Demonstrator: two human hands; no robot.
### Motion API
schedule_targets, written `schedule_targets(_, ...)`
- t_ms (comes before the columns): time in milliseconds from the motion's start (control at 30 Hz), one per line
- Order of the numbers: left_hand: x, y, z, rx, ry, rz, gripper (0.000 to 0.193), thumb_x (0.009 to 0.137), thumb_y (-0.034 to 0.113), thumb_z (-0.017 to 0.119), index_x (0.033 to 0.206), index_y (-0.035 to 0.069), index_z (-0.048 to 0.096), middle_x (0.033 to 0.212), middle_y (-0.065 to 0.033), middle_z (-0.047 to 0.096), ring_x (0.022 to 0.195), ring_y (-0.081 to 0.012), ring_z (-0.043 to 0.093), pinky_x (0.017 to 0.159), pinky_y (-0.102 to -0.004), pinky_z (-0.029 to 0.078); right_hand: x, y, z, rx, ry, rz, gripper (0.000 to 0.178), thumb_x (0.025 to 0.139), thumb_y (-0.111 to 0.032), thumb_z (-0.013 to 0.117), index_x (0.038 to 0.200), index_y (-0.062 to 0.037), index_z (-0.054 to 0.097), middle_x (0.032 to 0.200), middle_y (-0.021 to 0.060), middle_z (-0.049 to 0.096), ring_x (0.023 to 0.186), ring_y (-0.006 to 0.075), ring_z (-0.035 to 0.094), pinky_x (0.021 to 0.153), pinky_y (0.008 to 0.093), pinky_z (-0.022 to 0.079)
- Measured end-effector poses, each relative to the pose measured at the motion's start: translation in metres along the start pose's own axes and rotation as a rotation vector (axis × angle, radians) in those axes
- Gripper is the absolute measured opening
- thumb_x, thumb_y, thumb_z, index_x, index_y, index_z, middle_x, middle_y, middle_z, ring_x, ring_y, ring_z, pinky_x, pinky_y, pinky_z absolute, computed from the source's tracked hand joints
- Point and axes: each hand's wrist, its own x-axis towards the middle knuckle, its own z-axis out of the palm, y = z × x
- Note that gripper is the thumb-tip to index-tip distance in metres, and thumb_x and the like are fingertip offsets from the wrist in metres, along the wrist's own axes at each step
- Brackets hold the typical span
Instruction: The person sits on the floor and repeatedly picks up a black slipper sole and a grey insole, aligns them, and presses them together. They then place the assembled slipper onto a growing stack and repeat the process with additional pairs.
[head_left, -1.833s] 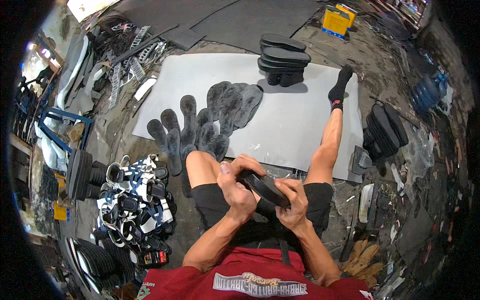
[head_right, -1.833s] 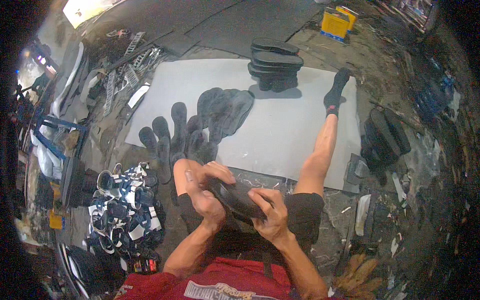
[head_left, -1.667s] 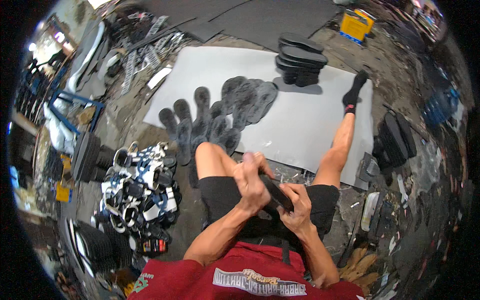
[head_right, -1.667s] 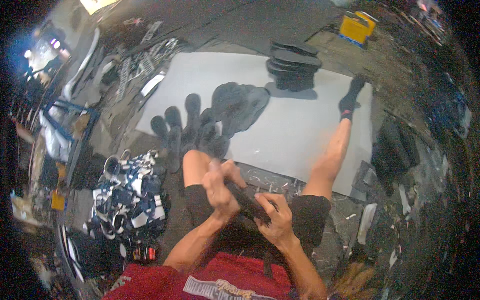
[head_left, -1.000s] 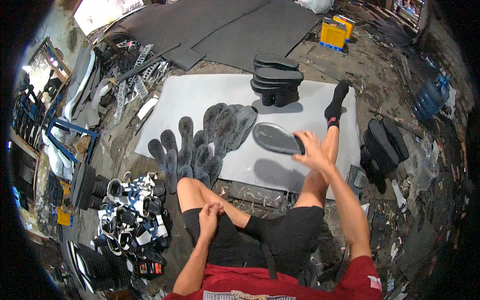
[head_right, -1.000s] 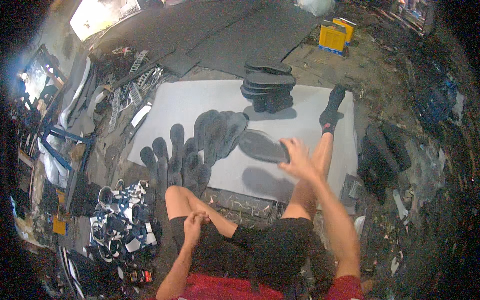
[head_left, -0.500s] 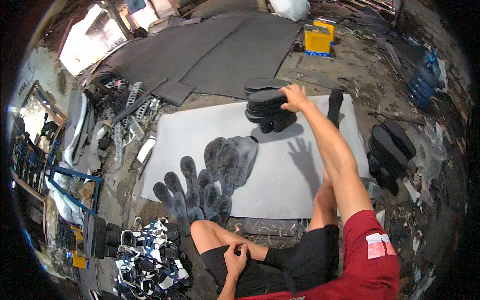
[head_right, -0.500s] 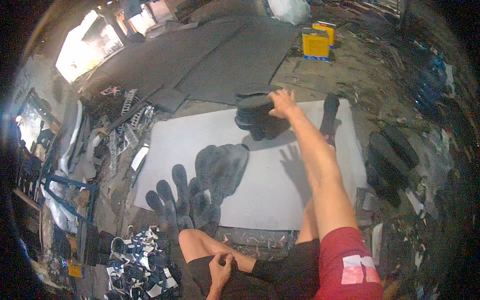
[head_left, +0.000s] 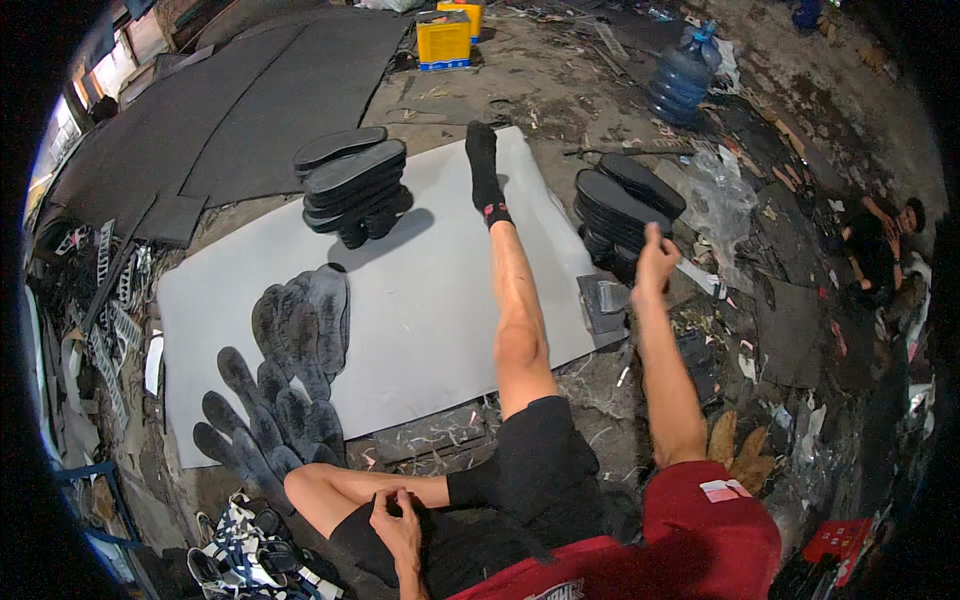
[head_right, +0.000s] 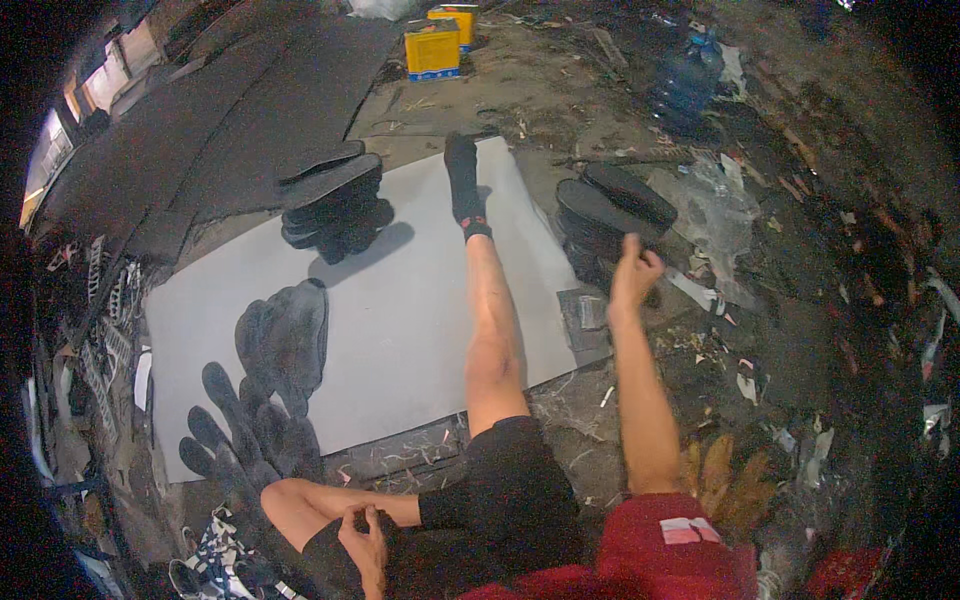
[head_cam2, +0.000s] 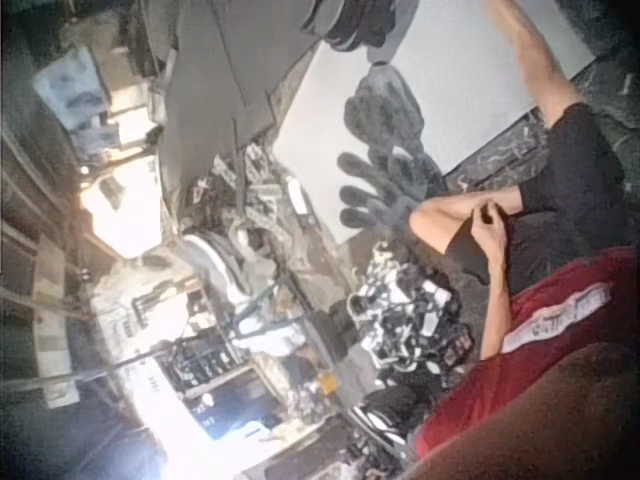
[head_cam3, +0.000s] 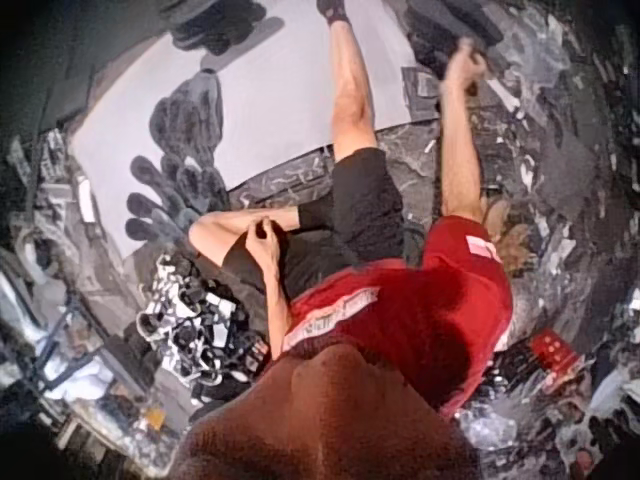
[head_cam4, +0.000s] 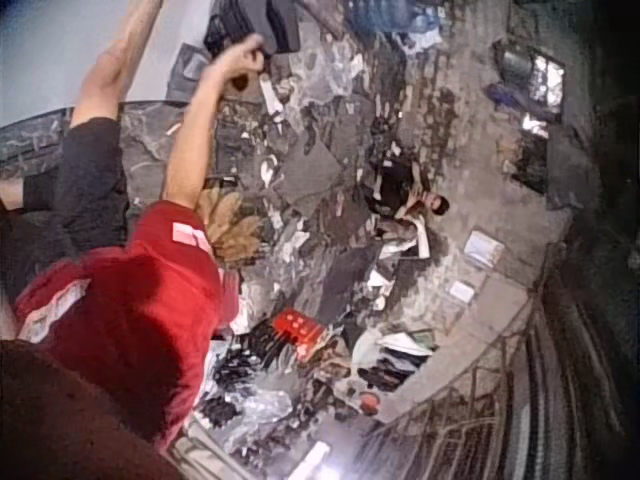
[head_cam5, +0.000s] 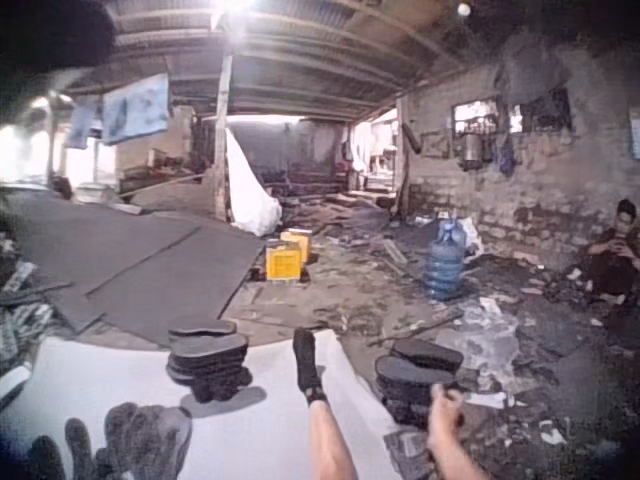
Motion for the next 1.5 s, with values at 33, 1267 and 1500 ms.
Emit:
schedule_targets(33,0.005,0.002,0.005,0.003,-0.047,0.023,0.02,0.103,0.013,0.069,0.099,-0.007,0.072,0.083,-0.0167,0.076,0.079,-0.0264,0.075,0.077,-0.0381,0.057,0.057,0.007,-0.026,-0.058,0.099,0.109,0.105,0.086,-0.063,0.083,0.154,0.0032,0.038,0.138,0.0204,0.058,0.123,0.0314,0.059,0.107,0.0479,0.047)
schedule_targets(1267,-0.006,0.005,0.006,0.084,-0.086,0.031,0.022,0.101,0.014,0.072,0.101,-0.008,0.075,0.085,-0.0197,0.078,0.077,-0.0266,0.077,0.074,-0.0385,0.059,0.155,0.022,-0.056,0.068,-0.572,0.67,0.095,0.073,-0.044,0.098,0.149,-0.0102,0.052,0.143,0.0127,0.06,0.127,0.0324,0.058,0.099,0.0542,0.049)
schedule_targets(1500,0.0,0.005,0.011,0.089,-0.136,0.05,0.022,0.101,0.014,0.072,0.104,-0.007,0.075,0.087,-0.0219,0.078,0.078,-0.0293,0.077,0.074,-0.0404,0.058,0.142,-0.008,-0.049,-0.161,-0.644,-0.005,0.107,0.07,-0.045,0.099,0.15,0.0034,0.045,0.143,0.0178,0.057,0.129,0.0316,0.06,0.105,0.0535,0.047)
